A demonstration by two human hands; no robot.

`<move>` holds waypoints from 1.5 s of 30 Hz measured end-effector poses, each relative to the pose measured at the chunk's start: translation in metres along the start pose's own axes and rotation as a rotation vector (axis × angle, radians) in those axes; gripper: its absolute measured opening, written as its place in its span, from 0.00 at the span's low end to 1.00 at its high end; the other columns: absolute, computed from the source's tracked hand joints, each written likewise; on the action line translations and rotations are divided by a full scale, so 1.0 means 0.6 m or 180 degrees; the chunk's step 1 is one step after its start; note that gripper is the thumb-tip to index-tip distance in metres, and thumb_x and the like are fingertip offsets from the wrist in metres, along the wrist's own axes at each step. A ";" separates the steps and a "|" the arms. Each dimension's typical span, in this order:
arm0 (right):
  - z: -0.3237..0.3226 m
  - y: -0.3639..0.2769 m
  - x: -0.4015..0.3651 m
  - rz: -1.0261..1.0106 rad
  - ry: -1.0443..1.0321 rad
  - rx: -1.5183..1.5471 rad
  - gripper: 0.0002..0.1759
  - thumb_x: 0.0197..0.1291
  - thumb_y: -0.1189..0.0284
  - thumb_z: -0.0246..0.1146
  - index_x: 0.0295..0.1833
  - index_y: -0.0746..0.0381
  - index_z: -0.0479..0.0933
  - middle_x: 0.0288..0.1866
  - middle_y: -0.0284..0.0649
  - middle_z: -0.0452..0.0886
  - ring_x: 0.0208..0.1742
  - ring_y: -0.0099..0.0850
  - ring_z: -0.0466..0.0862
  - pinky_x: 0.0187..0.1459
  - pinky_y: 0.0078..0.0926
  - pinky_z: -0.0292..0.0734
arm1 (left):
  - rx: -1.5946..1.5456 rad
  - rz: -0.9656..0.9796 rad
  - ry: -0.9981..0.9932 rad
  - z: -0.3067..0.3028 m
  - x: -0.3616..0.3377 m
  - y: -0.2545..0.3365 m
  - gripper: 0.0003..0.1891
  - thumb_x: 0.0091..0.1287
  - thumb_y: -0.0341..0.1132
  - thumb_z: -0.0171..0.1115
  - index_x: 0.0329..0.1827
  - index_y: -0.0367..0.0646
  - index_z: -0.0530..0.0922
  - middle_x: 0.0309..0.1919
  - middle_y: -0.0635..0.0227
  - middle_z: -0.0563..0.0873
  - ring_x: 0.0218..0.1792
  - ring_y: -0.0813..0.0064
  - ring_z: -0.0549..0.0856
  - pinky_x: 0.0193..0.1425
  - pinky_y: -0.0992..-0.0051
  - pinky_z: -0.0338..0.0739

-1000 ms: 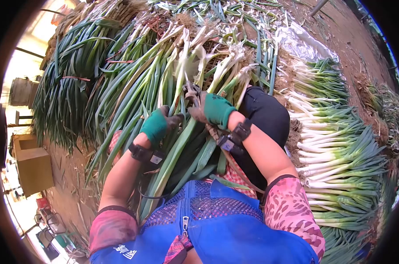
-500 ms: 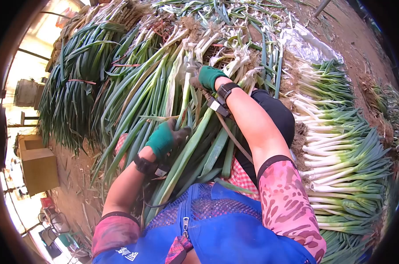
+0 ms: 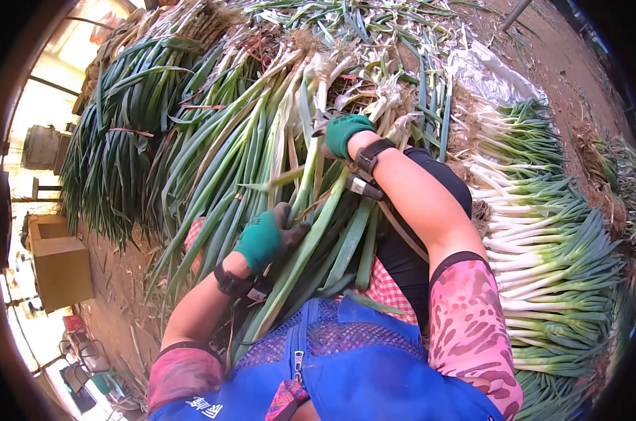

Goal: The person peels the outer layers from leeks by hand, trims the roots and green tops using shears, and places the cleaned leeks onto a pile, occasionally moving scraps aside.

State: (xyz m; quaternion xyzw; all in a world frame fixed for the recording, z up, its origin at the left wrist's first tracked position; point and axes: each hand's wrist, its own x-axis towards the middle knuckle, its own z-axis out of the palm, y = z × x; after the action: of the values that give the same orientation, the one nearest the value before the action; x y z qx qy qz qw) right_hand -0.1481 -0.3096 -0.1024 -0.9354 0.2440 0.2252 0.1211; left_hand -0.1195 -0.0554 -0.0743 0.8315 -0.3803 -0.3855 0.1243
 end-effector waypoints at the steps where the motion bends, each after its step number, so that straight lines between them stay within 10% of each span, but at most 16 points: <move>1: 0.003 0.012 -0.012 0.0069 -0.0013 -0.0169 0.25 0.49 0.60 0.61 0.50 0.63 0.84 0.49 0.52 0.85 0.50 0.45 0.86 0.52 0.41 0.79 | 0.0041 0.0050 -0.0064 -0.009 -0.013 0.007 0.22 0.65 0.50 0.62 0.45 0.37 0.76 0.38 0.45 0.85 0.42 0.47 0.85 0.47 0.55 0.77; 7: 0.030 0.081 -0.109 0.0298 -0.0654 0.0226 0.28 0.55 0.56 0.59 0.52 0.68 0.80 0.51 0.54 0.84 0.52 0.47 0.85 0.53 0.42 0.78 | 0.0015 0.0387 -0.0228 -0.002 -0.016 -0.010 0.19 0.66 0.49 0.60 0.44 0.39 0.78 0.40 0.46 0.85 0.44 0.45 0.84 0.48 0.55 0.77; 14: 0.116 0.077 -0.146 0.0357 0.0669 0.2209 0.36 0.56 0.48 0.62 0.54 0.72 0.72 0.35 0.56 0.82 0.37 0.47 0.84 0.41 0.40 0.77 | -0.0037 -0.0040 -0.0413 -0.083 0.079 -0.047 0.27 0.62 0.56 0.66 0.44 0.37 0.83 0.34 0.56 0.87 0.37 0.68 0.86 0.43 0.69 0.79; 16: 0.124 0.057 -0.166 0.0260 0.0587 0.2440 0.32 0.56 0.52 0.64 0.53 0.69 0.72 0.31 0.52 0.82 0.32 0.42 0.84 0.37 0.36 0.77 | -0.0267 0.0089 0.0451 -0.128 0.138 -0.100 0.29 0.61 0.57 0.67 0.47 0.35 0.82 0.35 0.54 0.87 0.36 0.69 0.86 0.43 0.69 0.79; 18: 0.152 0.050 -0.175 0.0034 0.0516 0.2441 0.32 0.55 0.54 0.66 0.55 0.68 0.71 0.30 0.50 0.82 0.30 0.41 0.84 0.36 0.36 0.77 | 0.0584 -0.0149 0.1737 -0.177 0.192 -0.150 0.36 0.60 0.56 0.66 0.62 0.35 0.72 0.55 0.46 0.81 0.55 0.49 0.82 0.60 0.59 0.75; 21: 0.172 0.035 -0.176 0.0138 0.0262 0.2233 0.37 0.53 0.51 0.65 0.59 0.69 0.69 0.41 0.60 0.82 0.45 0.54 0.83 0.50 0.42 0.76 | 0.1895 -0.0772 0.2651 -0.205 0.251 -0.246 0.40 0.58 0.53 0.68 0.67 0.37 0.67 0.63 0.48 0.76 0.61 0.48 0.77 0.65 0.59 0.72; 24: 0.183 0.033 -0.171 0.0232 0.0259 0.2196 0.34 0.52 0.53 0.67 0.59 0.63 0.71 0.45 0.61 0.81 0.49 0.56 0.82 0.52 0.43 0.76 | 0.0788 -0.1474 0.1803 -0.191 0.256 -0.280 0.40 0.58 0.53 0.67 0.68 0.38 0.66 0.62 0.48 0.78 0.59 0.49 0.80 0.65 0.60 0.72; 35: 0.175 0.029 -0.176 0.0139 0.0319 0.2164 0.40 0.51 0.50 0.64 0.58 0.73 0.67 0.45 0.64 0.81 0.50 0.57 0.82 0.53 0.44 0.76 | -0.0701 -0.0058 0.0629 -0.264 0.020 -0.030 0.19 0.63 0.43 0.69 0.45 0.35 0.82 0.29 0.72 0.84 0.29 0.82 0.78 0.35 0.76 0.74; 45: 0.143 0.017 -0.217 0.0447 0.0080 0.3420 0.29 0.53 0.51 0.62 0.46 0.67 0.77 0.41 0.61 0.81 0.44 0.58 0.82 0.47 0.44 0.77 | -0.0443 0.0093 -0.0482 -0.088 0.145 -0.036 0.27 0.65 0.52 0.63 0.50 0.32 0.81 0.33 0.58 0.86 0.38 0.69 0.84 0.44 0.69 0.78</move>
State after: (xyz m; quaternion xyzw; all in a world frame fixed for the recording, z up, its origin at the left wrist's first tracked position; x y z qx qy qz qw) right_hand -0.2858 -0.2374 -0.1158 -0.7259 0.3882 0.0650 0.5641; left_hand -0.0333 -0.1087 -0.0970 0.7837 -0.3729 -0.4709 0.1582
